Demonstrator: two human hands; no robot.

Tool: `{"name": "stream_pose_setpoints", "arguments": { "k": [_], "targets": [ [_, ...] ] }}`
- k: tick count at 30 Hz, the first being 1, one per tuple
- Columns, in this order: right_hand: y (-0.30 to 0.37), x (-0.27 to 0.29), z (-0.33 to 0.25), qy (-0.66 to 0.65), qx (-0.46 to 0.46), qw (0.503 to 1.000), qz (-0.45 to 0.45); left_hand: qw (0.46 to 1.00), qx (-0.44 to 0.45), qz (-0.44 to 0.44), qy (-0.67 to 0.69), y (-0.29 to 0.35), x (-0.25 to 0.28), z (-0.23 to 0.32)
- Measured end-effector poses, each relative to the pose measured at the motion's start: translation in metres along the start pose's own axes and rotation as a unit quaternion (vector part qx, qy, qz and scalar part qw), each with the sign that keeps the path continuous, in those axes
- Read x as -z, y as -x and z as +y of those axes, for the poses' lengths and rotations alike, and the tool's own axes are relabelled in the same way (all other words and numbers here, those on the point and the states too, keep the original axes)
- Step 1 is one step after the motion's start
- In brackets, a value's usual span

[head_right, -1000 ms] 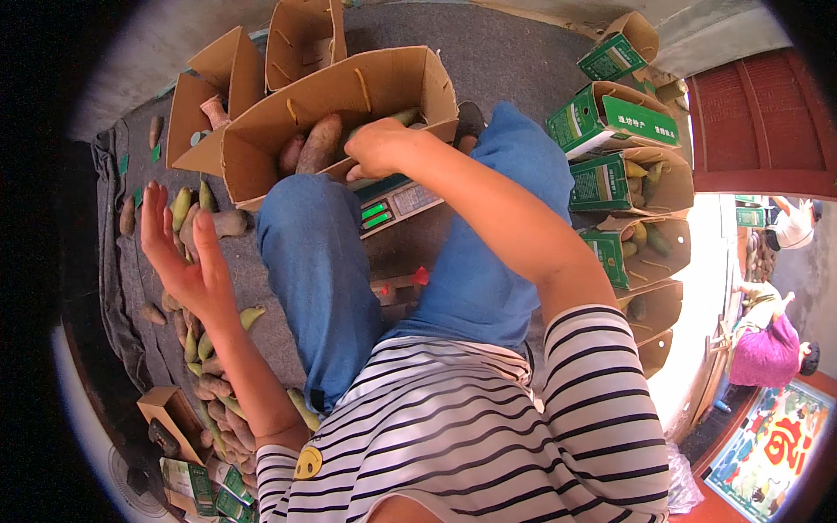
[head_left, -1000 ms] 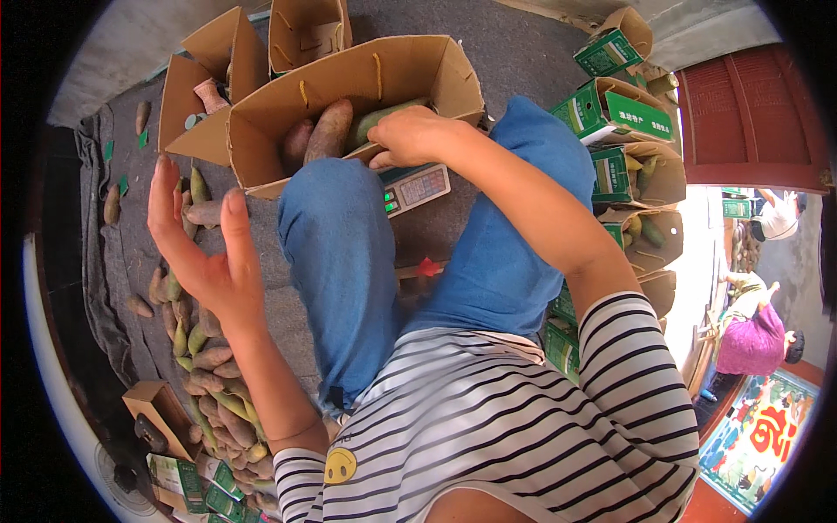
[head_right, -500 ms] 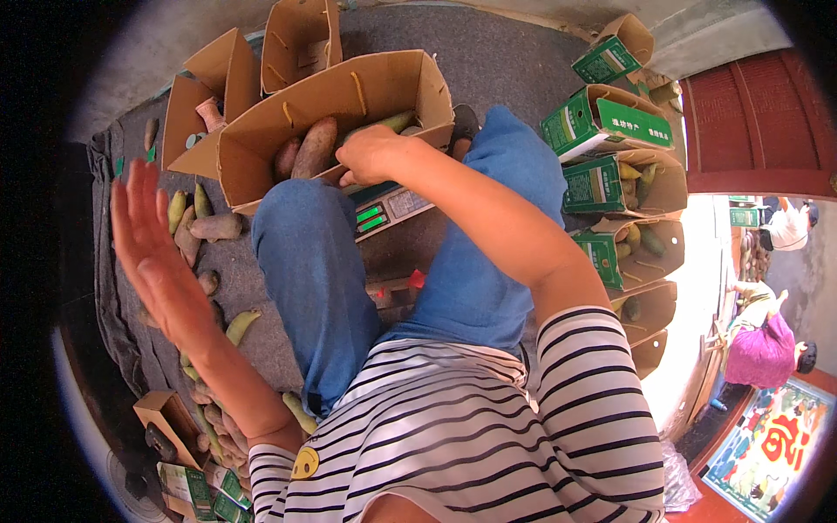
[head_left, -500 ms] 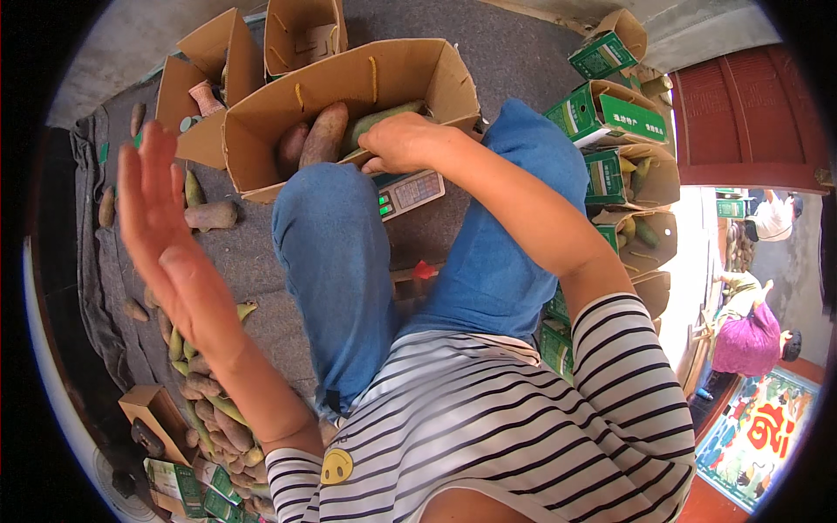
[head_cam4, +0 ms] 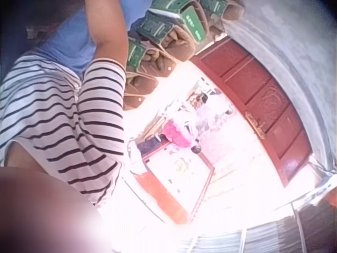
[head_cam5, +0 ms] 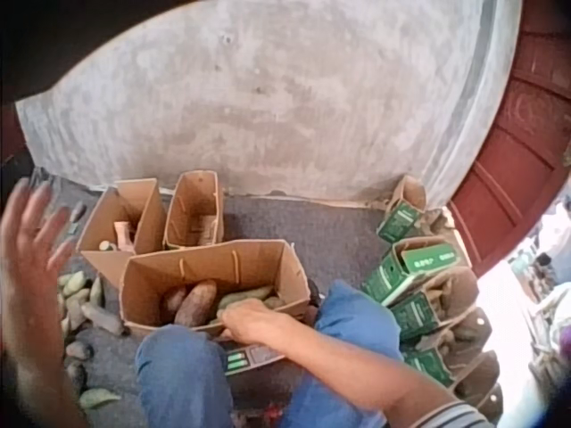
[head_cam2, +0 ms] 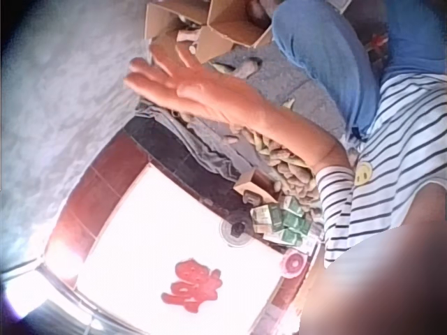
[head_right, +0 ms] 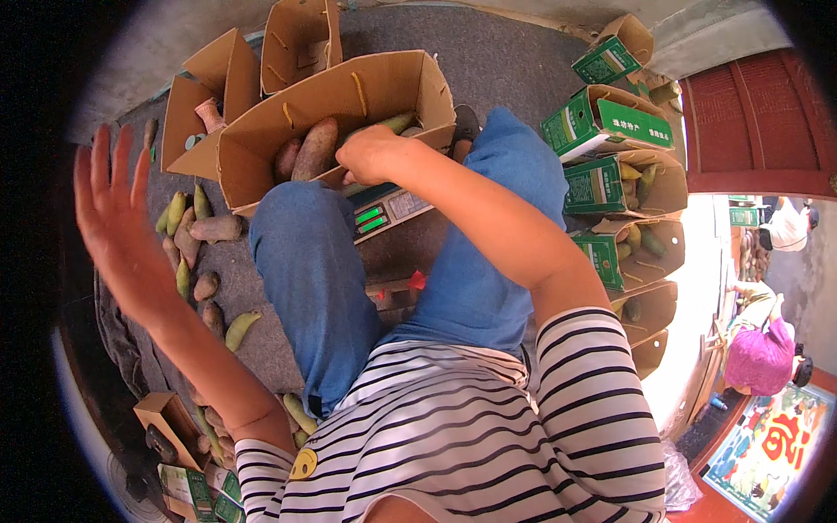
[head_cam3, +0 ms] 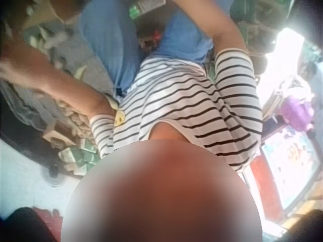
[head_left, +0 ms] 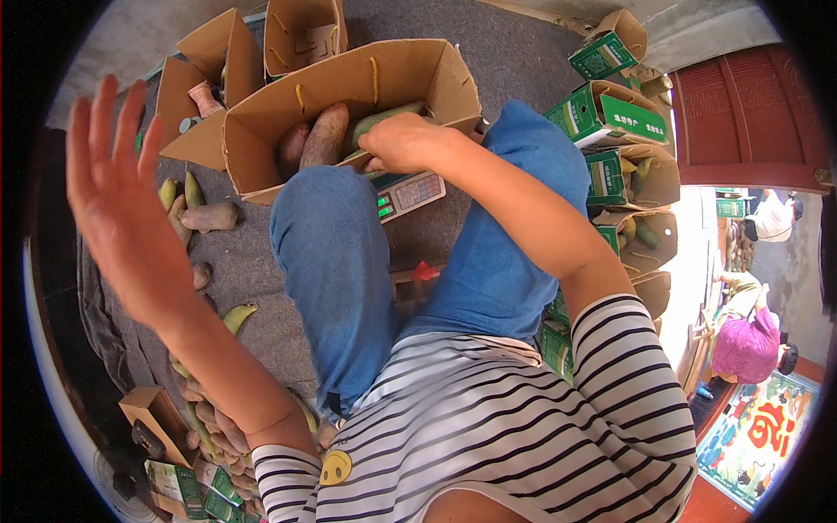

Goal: Sorting produce from a pile on the floor, weighing it on a scale, and packaging it into cardboard boxes.

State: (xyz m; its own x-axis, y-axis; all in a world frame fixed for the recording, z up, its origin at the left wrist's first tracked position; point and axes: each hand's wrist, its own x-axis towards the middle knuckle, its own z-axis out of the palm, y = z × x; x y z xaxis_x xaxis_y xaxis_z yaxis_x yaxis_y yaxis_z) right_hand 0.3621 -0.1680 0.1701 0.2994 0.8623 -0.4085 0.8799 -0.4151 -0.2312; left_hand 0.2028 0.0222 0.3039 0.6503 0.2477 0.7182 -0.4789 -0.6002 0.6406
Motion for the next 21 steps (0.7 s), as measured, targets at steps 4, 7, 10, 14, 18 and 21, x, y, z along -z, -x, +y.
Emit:
{"name": "stream_pose_setpoints", "arguments": {
  "k": [4,7,10,14,18,21],
  "targets": [
    [0.001,0.001,0.0,-0.007,0.003,1.0,0.001,0.994,0.094,0.047,0.027,0.01,-0.014,-0.025],
    [0.0,0.003,-0.001,-0.011,0.011,1.0,0.004,0.987,0.147,0.037,0.048,0.023,-0.02,-0.034],
    [-0.001,0.002,-0.001,-0.008,0.004,1.0,-0.002,0.974,0.225,-0.016,0.037,0.035,-0.023,-0.037],
    [-0.001,-0.002,0.001,-0.01,0.004,1.0,0.007,0.949,0.31,0.055,0.018,0.078,-0.013,-0.054],
    [0.002,-0.003,0.002,-0.012,0.005,1.0,0.013,0.91,0.408,0.064,-0.034,0.181,0.013,-0.094],
    [0.002,-0.002,0.002,-0.016,0.007,1.0,0.012,0.867,0.48,0.0,-0.138,0.292,0.034,-0.112]
  ]
}}
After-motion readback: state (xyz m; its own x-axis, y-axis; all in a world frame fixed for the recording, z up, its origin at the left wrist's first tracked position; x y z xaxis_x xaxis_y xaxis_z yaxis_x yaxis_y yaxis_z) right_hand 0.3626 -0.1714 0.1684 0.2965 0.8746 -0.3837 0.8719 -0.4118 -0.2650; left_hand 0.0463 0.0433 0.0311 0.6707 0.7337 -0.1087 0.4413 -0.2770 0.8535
